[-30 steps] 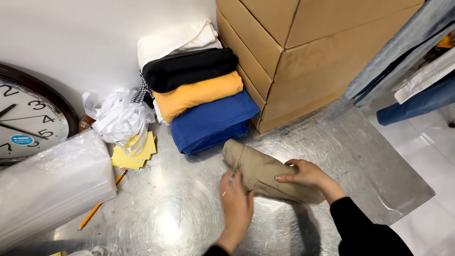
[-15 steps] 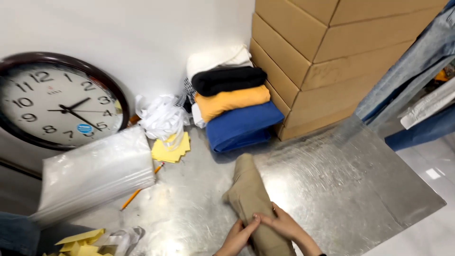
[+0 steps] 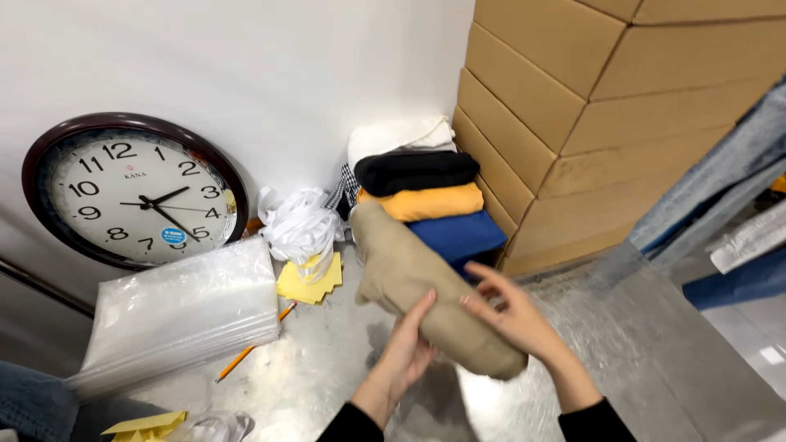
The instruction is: Folding a t-shirt and shorts and placing them into plastic bags for shipping
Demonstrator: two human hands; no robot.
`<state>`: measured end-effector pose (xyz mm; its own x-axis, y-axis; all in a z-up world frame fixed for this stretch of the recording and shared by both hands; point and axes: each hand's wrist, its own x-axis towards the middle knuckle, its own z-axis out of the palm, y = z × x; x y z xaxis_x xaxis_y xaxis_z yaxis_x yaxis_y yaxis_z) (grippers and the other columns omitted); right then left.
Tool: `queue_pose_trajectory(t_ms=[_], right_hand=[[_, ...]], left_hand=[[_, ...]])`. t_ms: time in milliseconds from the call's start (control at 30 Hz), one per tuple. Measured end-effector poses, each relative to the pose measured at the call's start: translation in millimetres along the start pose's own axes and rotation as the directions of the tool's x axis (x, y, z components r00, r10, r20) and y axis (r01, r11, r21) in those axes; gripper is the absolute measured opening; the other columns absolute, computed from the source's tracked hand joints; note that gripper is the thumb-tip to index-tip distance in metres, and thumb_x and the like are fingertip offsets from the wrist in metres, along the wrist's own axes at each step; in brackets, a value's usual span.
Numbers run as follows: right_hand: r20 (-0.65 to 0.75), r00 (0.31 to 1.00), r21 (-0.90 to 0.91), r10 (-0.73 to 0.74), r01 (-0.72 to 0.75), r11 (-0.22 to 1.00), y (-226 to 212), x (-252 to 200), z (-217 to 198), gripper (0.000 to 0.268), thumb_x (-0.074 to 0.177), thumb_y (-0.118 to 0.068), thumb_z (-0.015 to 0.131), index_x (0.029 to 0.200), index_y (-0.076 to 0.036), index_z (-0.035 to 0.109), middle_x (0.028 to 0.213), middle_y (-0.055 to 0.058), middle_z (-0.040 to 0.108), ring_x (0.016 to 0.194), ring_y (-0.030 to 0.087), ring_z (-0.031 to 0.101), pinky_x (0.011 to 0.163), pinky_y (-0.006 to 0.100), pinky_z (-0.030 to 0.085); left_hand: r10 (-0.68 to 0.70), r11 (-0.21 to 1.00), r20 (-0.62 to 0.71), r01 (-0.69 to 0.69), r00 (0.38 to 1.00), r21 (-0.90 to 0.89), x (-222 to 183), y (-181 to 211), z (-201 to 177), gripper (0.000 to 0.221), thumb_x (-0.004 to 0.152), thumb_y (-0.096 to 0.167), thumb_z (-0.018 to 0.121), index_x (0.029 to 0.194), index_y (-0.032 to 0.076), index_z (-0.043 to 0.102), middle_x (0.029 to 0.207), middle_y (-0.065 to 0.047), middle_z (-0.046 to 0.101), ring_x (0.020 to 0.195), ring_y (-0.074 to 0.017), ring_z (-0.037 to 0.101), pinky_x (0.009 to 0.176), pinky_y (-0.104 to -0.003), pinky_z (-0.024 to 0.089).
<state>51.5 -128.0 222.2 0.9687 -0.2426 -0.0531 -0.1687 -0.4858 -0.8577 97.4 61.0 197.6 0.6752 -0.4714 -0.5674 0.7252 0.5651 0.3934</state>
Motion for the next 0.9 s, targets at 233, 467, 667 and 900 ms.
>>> queue_pose_trajectory(t_ms=[233,467,667,900], right_hand=[[-0.371,0.759,-0.353,-0.535,0.418,0.837,-64,80,-55,0.063,0.088,-0.030,0.082,0.148,-0.020,0.063,0.147,0.016,0.050,0.142,0.043,0.047,0.118,0.054,0.037],[-0.347,0.754,-0.231,-0.558,0.508,0.830,-38,162,-47,0.052,0.092,-0.027,0.073,0.142,-0.017,0.065,0.149,0.012,0.054,0.142,0.027,0.053,0.120,0.041,0.038],[-0.271,0.898,-0.078,-0.346,0.338,0.938,31,208,-54,0.047,0.090,-0.028,0.073,0.137,-0.020,0.070,0.141,0.004,0.063,0.134,0.018,0.060,0.115,0.034,0.042],[-0.176,0.955,0.215,-0.237,0.272,0.938,14,204,-44,0.045,0.092,-0.018,0.071,0.137,-0.017,0.069,0.136,0.004,0.066,0.125,0.017,0.065,0.108,0.033,0.054]], left_hand=[[0.311,0.943,0.109,-0.293,0.944,-0.155,104,96,155,0.080,0.087,0.028,0.088,0.154,0.006,0.049,0.148,-0.019,0.060,0.133,-0.0363,0.059,0.109,-0.056,0.048],[0.360,0.783,-0.077,-0.346,0.930,-0.517,267,155,236,0.072,0.074,0.039,0.084,0.139,0.016,0.062,0.136,-0.009,0.072,0.120,-0.0269,0.069,0.095,-0.047,0.062],[0.334,0.840,-0.437,-0.474,0.835,-0.264,322,154,219,0.086,0.068,0.052,0.085,0.140,0.010,0.061,0.135,-0.004,0.071,0.119,-0.0214,0.070,0.091,-0.042,0.062],[0.256,0.966,-0.133,-0.260,0.957,-0.008,316,165,187,0.088,0.072,0.043,0.081,0.153,0.023,0.053,0.165,0.005,0.050,0.160,-0.0234,0.032,0.129,-0.047,0.018]])
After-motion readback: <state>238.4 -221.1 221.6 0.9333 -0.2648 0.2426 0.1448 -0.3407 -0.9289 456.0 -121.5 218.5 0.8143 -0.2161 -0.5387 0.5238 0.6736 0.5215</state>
